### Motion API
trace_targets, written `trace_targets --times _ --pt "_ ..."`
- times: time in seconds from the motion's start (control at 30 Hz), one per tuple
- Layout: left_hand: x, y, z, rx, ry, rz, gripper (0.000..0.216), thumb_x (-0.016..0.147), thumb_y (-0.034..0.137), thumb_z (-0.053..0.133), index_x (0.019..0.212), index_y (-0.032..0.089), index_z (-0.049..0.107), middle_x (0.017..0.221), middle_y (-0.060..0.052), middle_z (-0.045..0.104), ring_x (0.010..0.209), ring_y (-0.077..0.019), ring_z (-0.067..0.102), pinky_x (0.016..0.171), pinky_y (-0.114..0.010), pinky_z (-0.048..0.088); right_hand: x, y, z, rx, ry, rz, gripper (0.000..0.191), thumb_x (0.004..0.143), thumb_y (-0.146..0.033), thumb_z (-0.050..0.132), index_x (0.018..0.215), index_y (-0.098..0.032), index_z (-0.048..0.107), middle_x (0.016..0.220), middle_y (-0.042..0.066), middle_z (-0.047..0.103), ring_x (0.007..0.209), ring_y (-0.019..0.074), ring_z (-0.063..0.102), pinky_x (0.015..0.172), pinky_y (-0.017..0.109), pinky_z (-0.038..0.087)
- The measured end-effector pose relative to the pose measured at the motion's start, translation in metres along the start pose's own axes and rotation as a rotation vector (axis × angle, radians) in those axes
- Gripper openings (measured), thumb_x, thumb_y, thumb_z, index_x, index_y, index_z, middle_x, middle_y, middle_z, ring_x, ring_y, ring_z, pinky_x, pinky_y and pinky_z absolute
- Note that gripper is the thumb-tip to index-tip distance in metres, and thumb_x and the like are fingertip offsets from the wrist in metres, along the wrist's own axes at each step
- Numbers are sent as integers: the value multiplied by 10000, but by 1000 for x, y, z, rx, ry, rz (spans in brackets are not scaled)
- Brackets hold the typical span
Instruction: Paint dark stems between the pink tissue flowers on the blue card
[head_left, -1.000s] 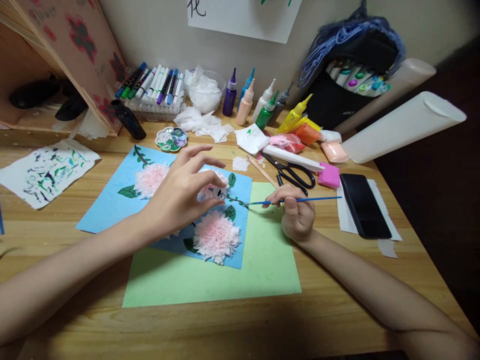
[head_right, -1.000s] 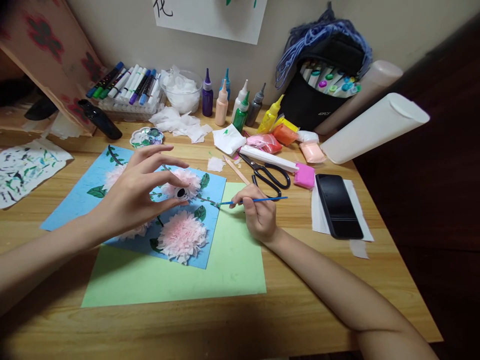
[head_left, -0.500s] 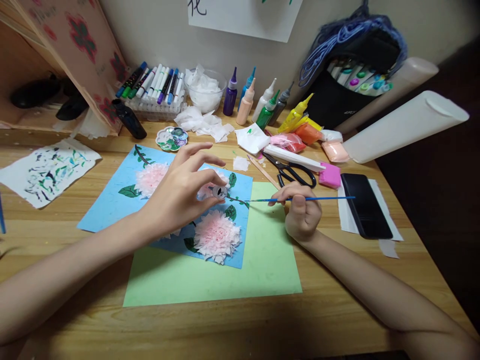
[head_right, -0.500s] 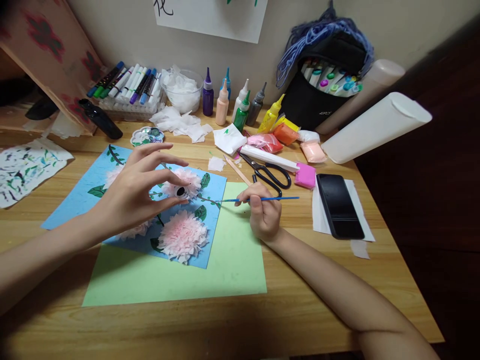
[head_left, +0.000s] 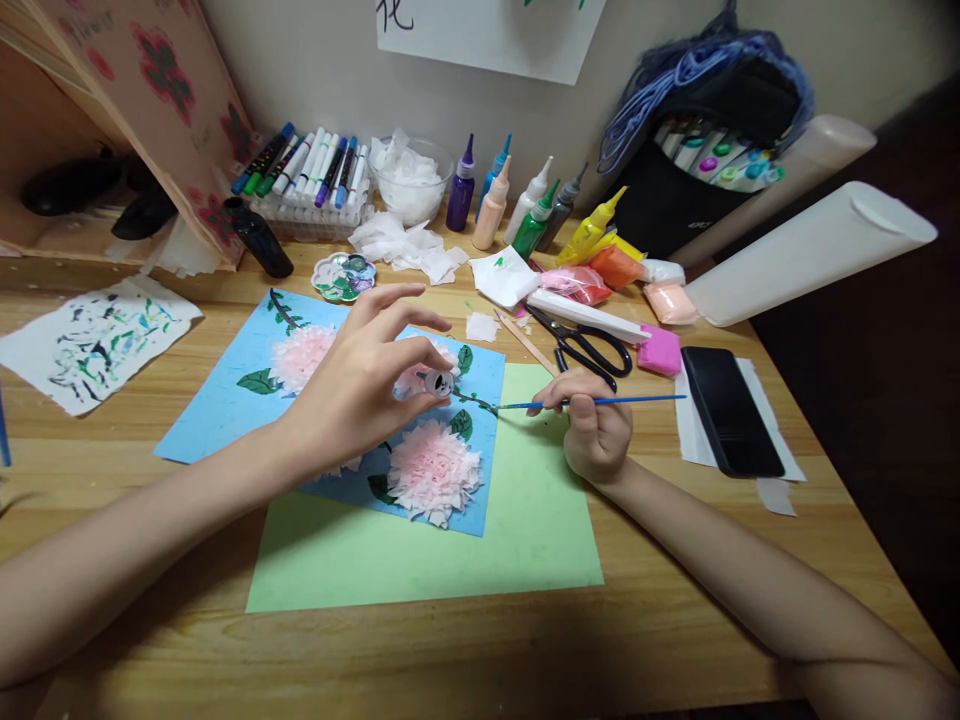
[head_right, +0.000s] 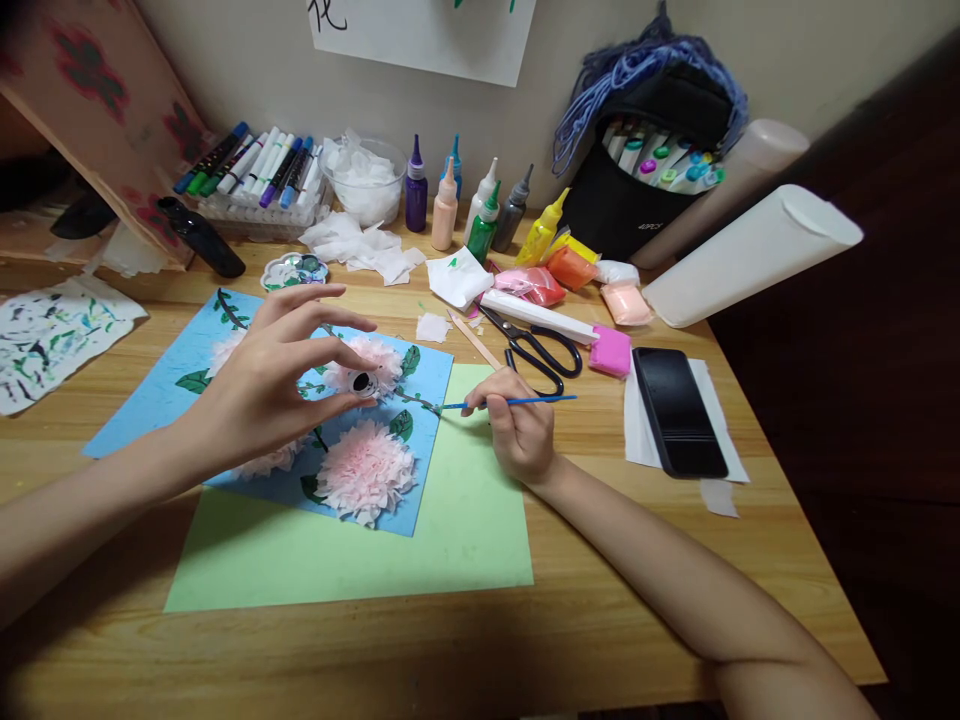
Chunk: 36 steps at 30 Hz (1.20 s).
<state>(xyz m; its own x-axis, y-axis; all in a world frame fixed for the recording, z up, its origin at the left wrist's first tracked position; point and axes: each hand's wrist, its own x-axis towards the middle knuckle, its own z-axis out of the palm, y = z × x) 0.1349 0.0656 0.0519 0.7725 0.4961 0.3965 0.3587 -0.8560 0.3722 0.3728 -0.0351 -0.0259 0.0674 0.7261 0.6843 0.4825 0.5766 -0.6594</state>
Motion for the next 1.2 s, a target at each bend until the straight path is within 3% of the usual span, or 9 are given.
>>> trace_targets --times 0.67,0.87,1.2 --pt "0 0 0 -6 8 1 114 779 191 688 876 214 632 1169 -45 614 1301 -293 398 1042 -532 378 0 -1 0 12 34 72 270 972 -241 377 811 -211 591 644 1 595 582 140 577 549 303 435" --pt "0 -1 -1 -3 1 -6 114 779 203 690 873 220 629 1176 -41 614 1304 -298 394 1034 -541 379 1 -1 1 43 92 29 265 974 -250 376 833 -209 596 663 3 619 572 140 579 536 305 428" --pt "0 0 -1 6 14 17 120 778 199 699 875 199 628 1170 -48 611 1301 -292 398 1042 -516 381 -1 0 -1 -14 19 20 242 966 -227 389 824 -207 584 639 -3 602 600 143 579 586 305 450"
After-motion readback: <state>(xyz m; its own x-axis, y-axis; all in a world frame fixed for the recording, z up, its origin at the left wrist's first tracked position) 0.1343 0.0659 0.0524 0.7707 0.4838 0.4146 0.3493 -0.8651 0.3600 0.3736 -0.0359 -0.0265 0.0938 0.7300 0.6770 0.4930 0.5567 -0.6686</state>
